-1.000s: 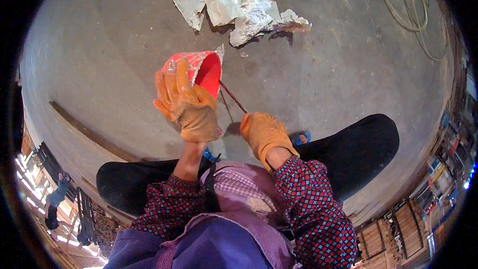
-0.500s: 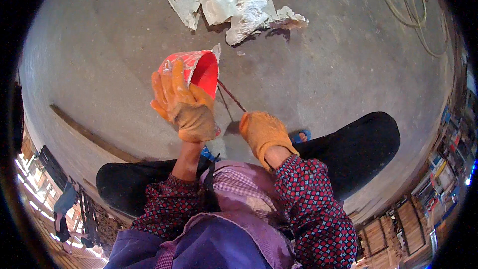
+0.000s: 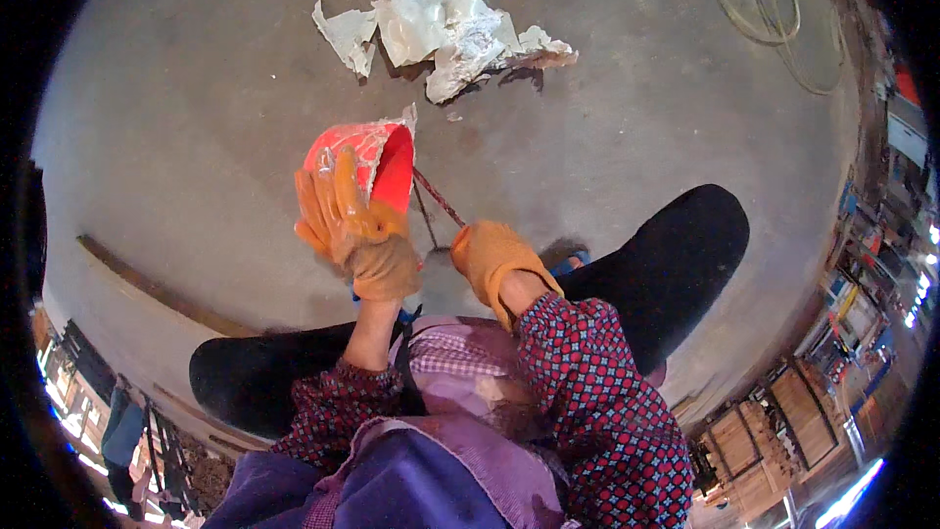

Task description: The person sits on the floor and uses a metal scraper to remove dried white residue from the inside of a red bucket. After scraping the bucket, the person scrapes the residue from a piece of paper on the floor and then walks to a machine to discard the waste.

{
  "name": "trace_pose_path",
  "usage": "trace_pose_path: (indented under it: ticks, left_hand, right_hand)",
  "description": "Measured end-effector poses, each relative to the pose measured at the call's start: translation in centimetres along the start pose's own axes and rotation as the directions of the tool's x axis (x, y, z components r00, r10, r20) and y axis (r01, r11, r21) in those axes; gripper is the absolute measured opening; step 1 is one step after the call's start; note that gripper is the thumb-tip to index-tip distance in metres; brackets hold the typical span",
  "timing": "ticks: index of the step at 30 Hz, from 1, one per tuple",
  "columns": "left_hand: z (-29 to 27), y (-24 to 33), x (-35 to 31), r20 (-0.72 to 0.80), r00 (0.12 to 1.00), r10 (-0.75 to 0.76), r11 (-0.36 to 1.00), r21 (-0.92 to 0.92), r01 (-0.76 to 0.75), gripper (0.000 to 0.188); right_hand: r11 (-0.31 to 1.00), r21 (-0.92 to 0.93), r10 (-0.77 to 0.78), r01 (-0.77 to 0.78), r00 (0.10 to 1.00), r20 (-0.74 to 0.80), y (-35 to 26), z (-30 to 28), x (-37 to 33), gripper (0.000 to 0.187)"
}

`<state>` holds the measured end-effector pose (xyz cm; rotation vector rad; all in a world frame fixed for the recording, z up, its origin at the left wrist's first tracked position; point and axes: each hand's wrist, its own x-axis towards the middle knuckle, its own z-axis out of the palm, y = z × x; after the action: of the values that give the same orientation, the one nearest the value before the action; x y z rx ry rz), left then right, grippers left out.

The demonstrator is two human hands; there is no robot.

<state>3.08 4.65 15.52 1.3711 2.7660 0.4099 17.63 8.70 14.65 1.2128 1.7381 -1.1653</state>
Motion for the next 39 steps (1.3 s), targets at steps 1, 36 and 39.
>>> trace_pose_path:
  ticks: [1, 36, 39]
  left_hand:
    - [-0.2, -0.2, 0.0, 0.028, 1.0, 0.003, 1.0, -0.008, -0.003, 0.051]
    - [0.4, -1.5, 0.1, 0.09, 0.996, -0.012, 0.92, -0.389, 0.046, 0.051]
    - [1.2, -1.4, 0.5, 0.056, 0.998, -0.011, 0.883, -0.467, 0.036, 0.053]
  right_hand:
    - [0.999, -0.016, 0.031, -0.032, 0.999, -0.031, -0.4, -0.4, 0.1, 0.022]
    - [0.917, -0.309, -0.19, 0.251, 0.958, 0.216, 0.8, -7.6, 3.2, 0.018]
    - [0.997, -0.022, -0.071, 0.074, 0.989, 0.13, 0.0, -6.8, 2.5, 0.019]
